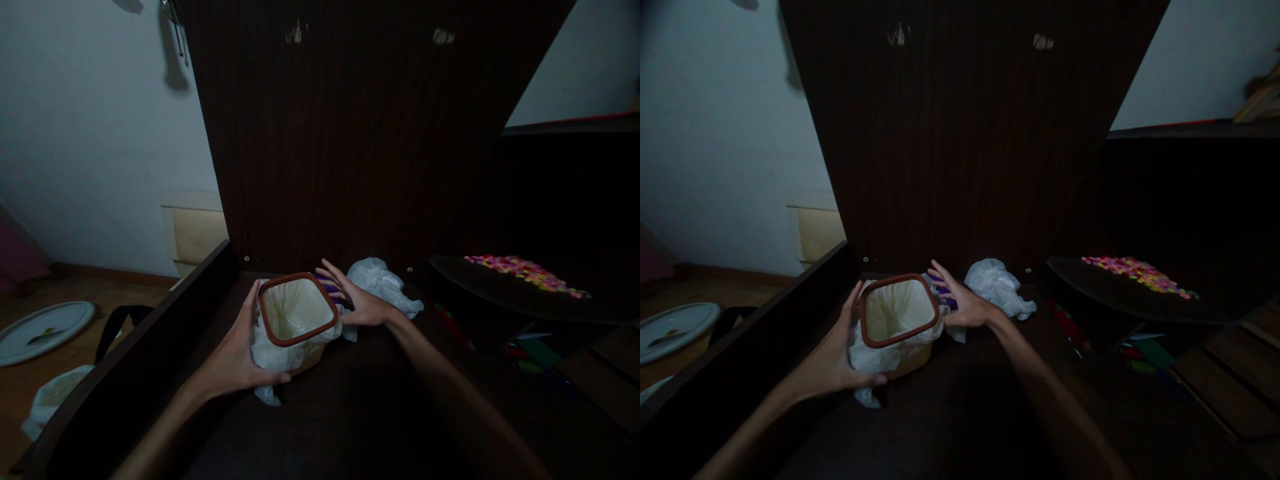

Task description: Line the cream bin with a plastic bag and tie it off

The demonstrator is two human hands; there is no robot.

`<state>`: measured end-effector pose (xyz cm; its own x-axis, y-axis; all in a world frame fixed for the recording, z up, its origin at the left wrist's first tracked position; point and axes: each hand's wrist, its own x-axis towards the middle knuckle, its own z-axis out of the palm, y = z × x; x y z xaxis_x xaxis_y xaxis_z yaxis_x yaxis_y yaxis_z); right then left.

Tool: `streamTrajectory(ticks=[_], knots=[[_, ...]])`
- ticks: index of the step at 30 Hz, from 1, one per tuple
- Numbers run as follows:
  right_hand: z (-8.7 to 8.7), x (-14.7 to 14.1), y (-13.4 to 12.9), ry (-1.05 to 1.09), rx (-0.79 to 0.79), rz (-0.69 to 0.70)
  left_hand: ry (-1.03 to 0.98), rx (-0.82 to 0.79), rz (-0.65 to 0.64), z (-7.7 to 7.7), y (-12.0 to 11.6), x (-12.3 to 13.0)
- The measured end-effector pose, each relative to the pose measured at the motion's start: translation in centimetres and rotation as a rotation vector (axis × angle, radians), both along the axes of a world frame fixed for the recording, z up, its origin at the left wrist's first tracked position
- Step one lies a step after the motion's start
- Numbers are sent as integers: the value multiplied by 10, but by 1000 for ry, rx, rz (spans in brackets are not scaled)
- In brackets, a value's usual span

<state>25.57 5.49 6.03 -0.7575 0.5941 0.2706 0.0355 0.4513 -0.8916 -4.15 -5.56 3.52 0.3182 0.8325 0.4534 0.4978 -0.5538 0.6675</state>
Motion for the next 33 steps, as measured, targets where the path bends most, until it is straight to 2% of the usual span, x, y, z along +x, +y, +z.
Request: streamTrajectory(ticks=[2, 5, 7, 9, 13, 17, 20, 26, 33], knots=[[-1, -4, -3, 204, -85, 50, 2, -6, -13, 4, -5, -2], [1, -20, -16, 364, -134, 9, -61, 6, -52, 13, -8, 0], [5, -31, -27, 303, -90, -33, -145, 3, -71, 18, -6, 5], [10, -37, -34, 204, 16, -64, -168, 7, -31, 23, -2, 12], [12, -36, -35, 75, 253, -127, -49, 72, 126, 28, 3, 21], [7, -31, -26, 18, 332, -120, 3, 161, 127, 31, 5, 22], [7, -32, -24, 46, 301, -89, 2, 194, 112, 31, 6, 22], [3, -36, -25, 109, 96, -41, -43, 156, 108, 27, 9, 25], [-8, -42, -23, 238, -12, 30, -39, 192, 82, 27, 11, 25]])
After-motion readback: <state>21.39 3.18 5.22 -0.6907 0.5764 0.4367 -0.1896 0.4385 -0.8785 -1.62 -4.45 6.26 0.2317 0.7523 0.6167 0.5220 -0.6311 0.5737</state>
